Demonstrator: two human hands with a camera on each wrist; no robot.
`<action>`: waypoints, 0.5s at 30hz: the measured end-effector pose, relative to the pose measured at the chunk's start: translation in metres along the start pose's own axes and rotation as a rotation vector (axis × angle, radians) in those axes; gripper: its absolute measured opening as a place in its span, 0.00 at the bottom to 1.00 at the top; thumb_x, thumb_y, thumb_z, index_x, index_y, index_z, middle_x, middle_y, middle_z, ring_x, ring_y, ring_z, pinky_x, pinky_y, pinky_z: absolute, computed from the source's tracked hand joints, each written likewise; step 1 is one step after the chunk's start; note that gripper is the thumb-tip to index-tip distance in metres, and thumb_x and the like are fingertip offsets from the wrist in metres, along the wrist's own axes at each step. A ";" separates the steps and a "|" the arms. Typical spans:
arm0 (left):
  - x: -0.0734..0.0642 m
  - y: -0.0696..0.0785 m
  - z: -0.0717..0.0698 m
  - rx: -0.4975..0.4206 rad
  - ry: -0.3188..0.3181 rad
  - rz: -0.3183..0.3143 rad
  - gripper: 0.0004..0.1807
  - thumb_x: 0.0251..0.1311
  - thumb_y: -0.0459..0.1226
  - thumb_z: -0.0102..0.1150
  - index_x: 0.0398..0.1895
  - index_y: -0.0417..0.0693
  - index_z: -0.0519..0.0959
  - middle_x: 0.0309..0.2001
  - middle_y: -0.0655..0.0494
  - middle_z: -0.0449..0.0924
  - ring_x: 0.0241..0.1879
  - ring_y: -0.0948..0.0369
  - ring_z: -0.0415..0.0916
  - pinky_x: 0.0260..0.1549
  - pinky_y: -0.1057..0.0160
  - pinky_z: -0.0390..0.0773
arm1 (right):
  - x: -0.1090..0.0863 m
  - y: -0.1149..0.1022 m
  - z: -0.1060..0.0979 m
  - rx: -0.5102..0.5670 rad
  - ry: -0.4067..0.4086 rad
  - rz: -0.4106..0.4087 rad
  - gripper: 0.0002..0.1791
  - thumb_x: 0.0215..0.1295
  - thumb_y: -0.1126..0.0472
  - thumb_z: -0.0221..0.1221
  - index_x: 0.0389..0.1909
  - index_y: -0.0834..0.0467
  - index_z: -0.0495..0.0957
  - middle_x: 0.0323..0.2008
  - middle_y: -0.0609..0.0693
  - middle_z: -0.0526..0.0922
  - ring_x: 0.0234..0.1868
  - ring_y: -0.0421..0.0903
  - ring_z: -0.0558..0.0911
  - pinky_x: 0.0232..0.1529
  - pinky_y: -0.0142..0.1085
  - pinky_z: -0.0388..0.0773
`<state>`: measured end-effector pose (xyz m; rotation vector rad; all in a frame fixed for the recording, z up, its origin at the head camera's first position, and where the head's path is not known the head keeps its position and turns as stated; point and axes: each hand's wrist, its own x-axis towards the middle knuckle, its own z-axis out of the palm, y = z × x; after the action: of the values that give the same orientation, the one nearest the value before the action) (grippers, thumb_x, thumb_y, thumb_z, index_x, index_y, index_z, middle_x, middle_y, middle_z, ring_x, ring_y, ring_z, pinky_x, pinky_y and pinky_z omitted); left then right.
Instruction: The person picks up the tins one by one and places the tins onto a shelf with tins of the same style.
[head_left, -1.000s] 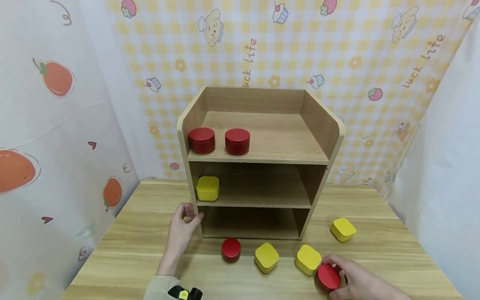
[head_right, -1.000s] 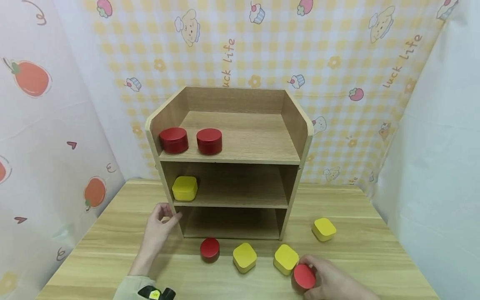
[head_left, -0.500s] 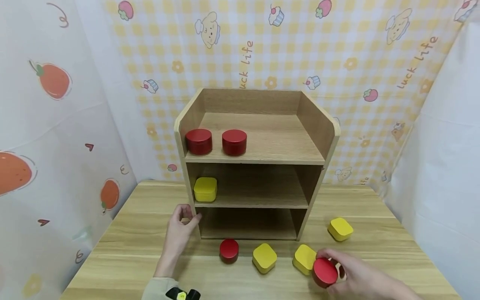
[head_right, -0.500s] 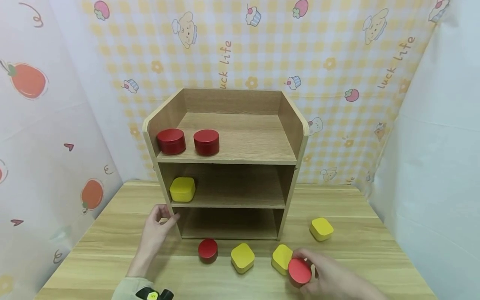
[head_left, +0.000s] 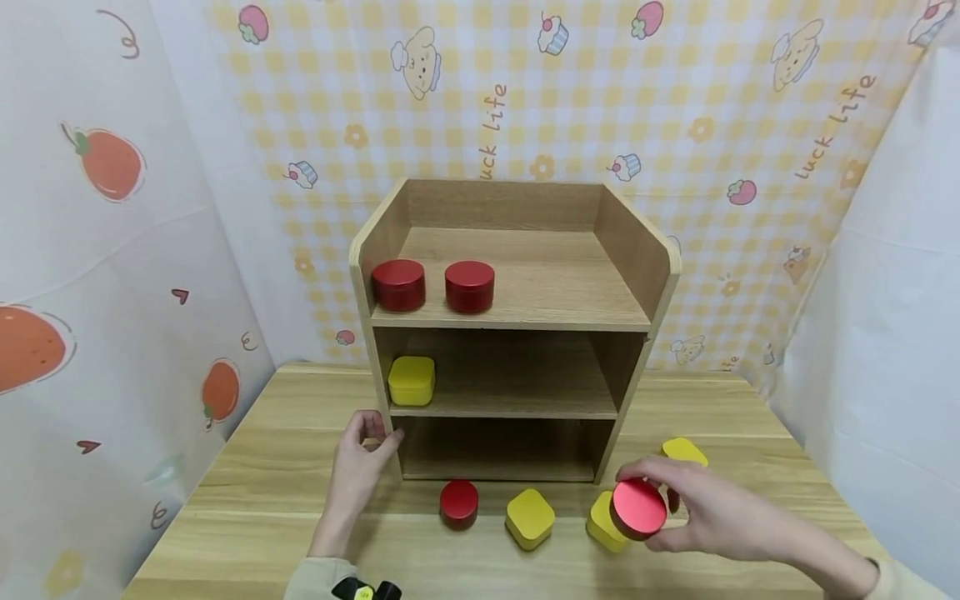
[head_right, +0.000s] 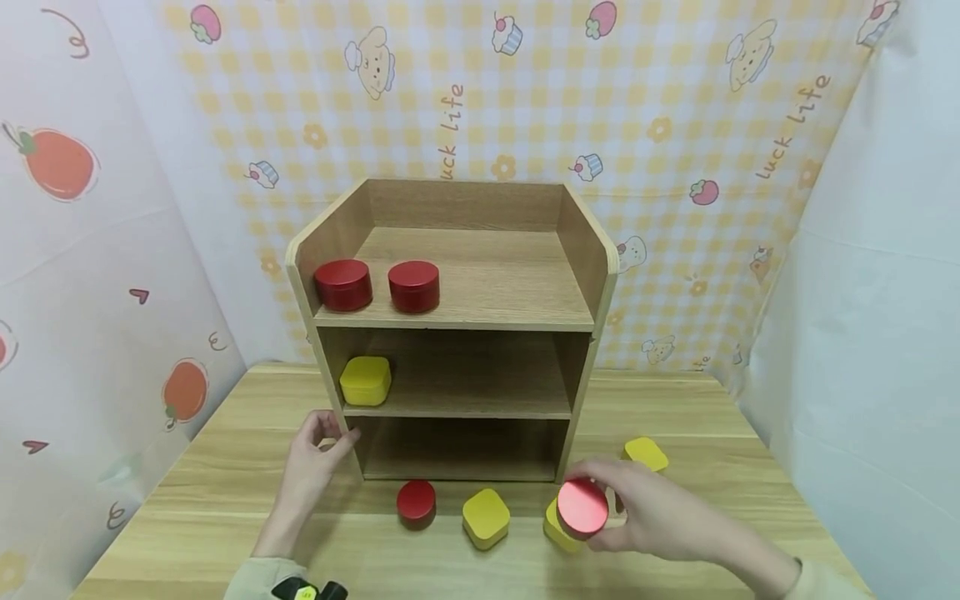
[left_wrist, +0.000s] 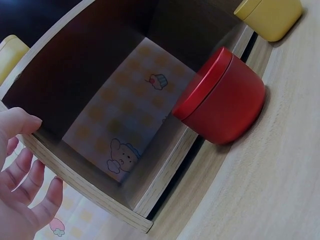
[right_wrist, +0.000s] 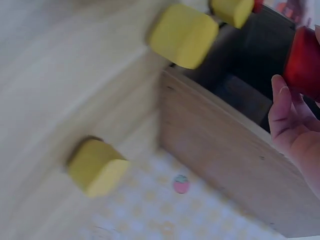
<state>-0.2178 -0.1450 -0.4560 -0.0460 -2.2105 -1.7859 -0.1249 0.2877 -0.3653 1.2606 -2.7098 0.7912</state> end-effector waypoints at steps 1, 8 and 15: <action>0.000 0.000 0.000 0.001 0.001 0.002 0.14 0.57 0.30 0.66 0.40 0.42 0.70 0.37 0.50 0.70 0.41 0.59 0.69 0.33 0.69 0.75 | 0.004 -0.002 -0.004 -0.020 0.004 -0.009 0.33 0.50 0.57 0.75 0.57 0.48 0.72 0.47 0.35 0.77 0.42 0.35 0.75 0.32 0.31 0.75; -0.001 0.002 0.001 0.009 0.007 0.006 0.14 0.57 0.30 0.66 0.40 0.41 0.70 0.37 0.49 0.70 0.39 0.60 0.69 0.34 0.70 0.75 | 0.028 -0.018 -0.026 -0.057 -0.009 -0.016 0.33 0.51 0.56 0.74 0.58 0.47 0.72 0.46 0.35 0.77 0.41 0.34 0.75 0.35 0.31 0.76; -0.001 0.003 0.000 0.000 -0.003 -0.006 0.14 0.58 0.29 0.66 0.40 0.41 0.70 0.38 0.49 0.70 0.40 0.59 0.69 0.35 0.69 0.75 | 0.048 -0.030 -0.042 -0.098 -0.030 0.001 0.33 0.53 0.54 0.73 0.60 0.48 0.71 0.45 0.35 0.76 0.39 0.34 0.74 0.33 0.31 0.76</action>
<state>-0.2164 -0.1440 -0.4537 -0.0420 -2.2156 -1.7903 -0.1421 0.2574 -0.3040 1.2602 -2.7357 0.6363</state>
